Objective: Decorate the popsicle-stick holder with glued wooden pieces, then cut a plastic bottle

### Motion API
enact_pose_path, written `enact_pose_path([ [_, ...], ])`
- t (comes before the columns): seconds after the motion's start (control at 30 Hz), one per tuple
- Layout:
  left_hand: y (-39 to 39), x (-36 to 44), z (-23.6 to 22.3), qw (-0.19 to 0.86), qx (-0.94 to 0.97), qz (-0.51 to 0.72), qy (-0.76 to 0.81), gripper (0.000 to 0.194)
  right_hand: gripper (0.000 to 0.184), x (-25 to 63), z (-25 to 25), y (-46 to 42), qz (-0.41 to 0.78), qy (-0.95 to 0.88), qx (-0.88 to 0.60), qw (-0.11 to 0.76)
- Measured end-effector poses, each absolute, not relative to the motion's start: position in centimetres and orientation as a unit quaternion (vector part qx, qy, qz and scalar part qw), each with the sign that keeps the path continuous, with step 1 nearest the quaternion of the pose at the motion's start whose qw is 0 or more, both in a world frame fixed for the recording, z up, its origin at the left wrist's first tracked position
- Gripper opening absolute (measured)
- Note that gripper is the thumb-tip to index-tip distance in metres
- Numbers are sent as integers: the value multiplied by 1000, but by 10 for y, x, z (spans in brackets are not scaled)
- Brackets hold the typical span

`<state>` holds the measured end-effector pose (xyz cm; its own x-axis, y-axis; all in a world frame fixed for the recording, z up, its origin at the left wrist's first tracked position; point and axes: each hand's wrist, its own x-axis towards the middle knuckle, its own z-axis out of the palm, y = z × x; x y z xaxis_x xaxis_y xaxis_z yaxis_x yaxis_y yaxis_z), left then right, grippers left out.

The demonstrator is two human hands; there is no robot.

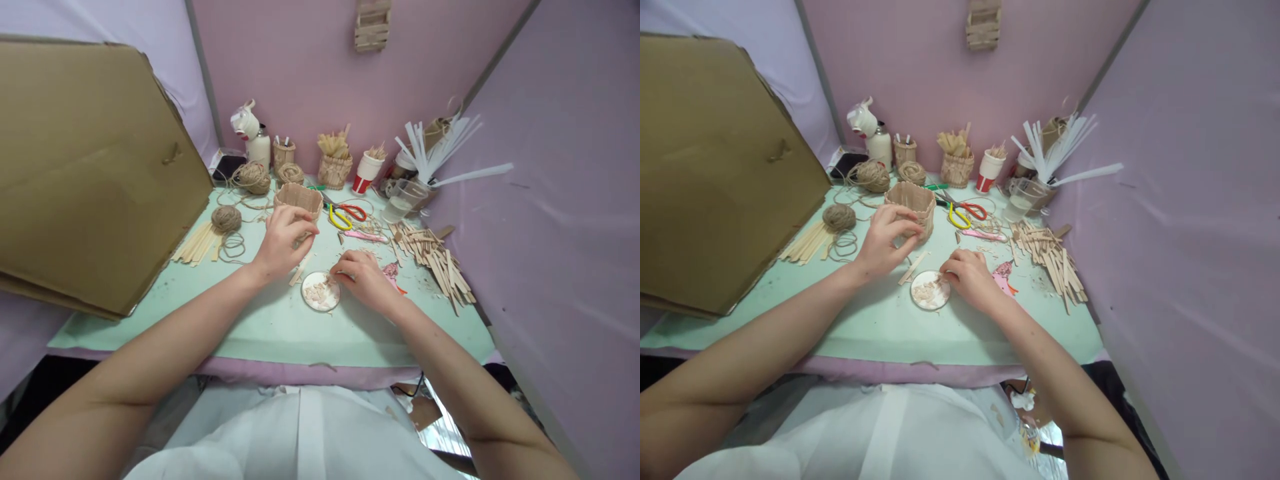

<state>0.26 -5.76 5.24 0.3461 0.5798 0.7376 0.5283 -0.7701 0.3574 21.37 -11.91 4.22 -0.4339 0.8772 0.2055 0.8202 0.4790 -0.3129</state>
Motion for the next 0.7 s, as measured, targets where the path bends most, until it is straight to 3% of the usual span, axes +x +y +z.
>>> enact_pose_path([
  [0.2,-70,4,43,48,831,441,335,12,12,204,42,-114,-18,-887,-451,99],
  [0.43,-71,3,42,67,832,438,334,13,15,201,43,-113,-27,-901,-428,60],
  [0.7,-75,6,40,101,832,426,340,14,14,207,42,-111,43,-886,-448,109],
])
